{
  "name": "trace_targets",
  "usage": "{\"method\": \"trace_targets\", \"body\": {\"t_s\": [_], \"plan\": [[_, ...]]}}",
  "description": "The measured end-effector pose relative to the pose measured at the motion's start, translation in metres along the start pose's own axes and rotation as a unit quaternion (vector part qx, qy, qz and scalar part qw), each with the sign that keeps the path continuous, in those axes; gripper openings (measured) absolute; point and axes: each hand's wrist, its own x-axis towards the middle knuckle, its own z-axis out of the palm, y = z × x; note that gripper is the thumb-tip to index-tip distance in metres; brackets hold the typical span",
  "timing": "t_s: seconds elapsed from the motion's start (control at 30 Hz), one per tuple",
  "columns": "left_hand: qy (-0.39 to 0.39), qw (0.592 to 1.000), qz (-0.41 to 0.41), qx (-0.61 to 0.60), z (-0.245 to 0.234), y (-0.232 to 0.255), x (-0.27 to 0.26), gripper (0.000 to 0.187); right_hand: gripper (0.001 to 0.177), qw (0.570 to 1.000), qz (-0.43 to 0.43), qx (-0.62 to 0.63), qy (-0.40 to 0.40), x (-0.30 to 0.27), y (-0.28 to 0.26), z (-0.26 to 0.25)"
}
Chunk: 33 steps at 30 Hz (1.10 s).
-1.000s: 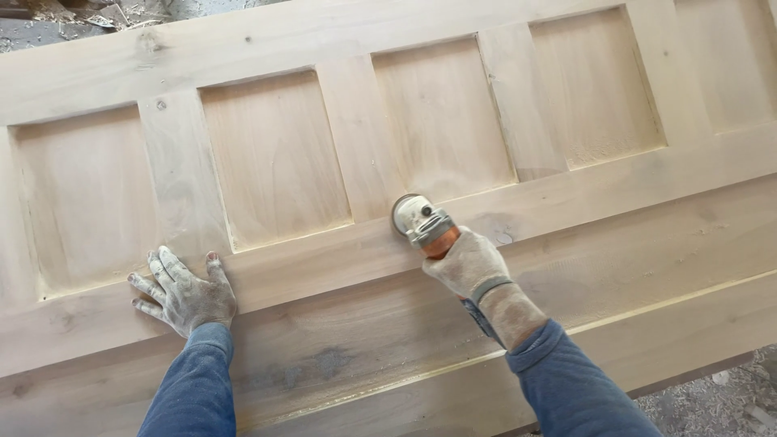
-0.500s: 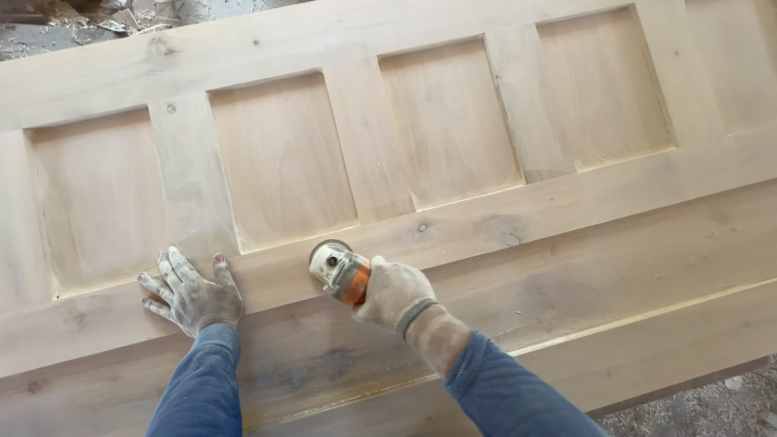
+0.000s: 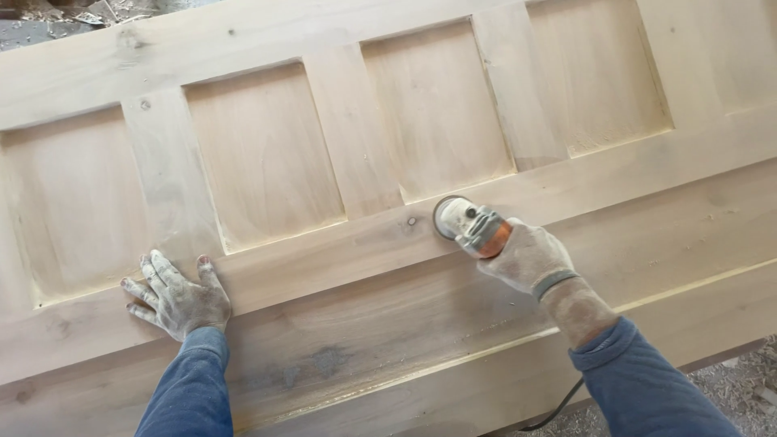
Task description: Sanding the panels and frame of a wooden door using a power sander.
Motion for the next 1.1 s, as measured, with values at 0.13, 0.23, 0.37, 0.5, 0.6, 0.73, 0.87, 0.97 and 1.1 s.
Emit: {"method": "trace_targets", "body": {"t_s": [0.13, 0.23, 0.37, 0.5, 0.6, 0.73, 0.87, 0.97, 1.1], "plan": [[-0.001, 1.0, 0.003, 0.0, 0.0, 0.0, 0.0, 0.084, 0.049, 0.999, 0.033, 0.008, 0.001, 0.021, 0.05, 0.003], [-0.002, 1.0, 0.002, -0.003, -0.003, 0.002, -0.001, 0.083, 0.048, 0.998, 0.065, 0.012, 0.011, 0.024, 0.075, -0.01], [-0.005, 1.0, -0.003, -0.002, -0.005, 0.006, -0.001, 0.083, 0.053, 0.988, 0.129, 0.073, 0.044, 0.039, 0.121, -0.019], [0.0, 1.0, 0.0, 0.009, -0.003, 0.004, -0.001, 0.082, 0.064, 0.967, 0.194, 0.144, 0.078, 0.068, 0.184, 0.003], [0.005, 1.0, 0.005, 0.011, 0.003, 0.0, 0.002, 0.083, 0.065, 0.946, 0.21, 0.225, 0.105, 0.071, 0.184, 0.012], [0.0, 1.0, 0.006, -0.001, -0.002, 0.001, -0.003, 0.083, 0.061, 0.942, 0.202, 0.248, 0.098, 0.059, 0.137, 0.025], [-0.002, 1.0, 0.005, -0.008, -0.007, 0.01, 0.001, 0.084, 0.05, 0.974, 0.106, 0.191, 0.059, 0.028, 0.041, 0.016], [-0.007, 1.0, 0.003, -0.002, -0.004, 0.001, 0.001, 0.085, 0.041, 0.983, 0.053, 0.175, -0.01, 0.003, -0.019, 0.029], [-0.005, 1.0, 0.007, -0.001, 0.0, 0.0, 0.002, 0.087, 0.04, 0.994, -0.071, 0.079, -0.009, -0.021, -0.065, 0.026]]}}
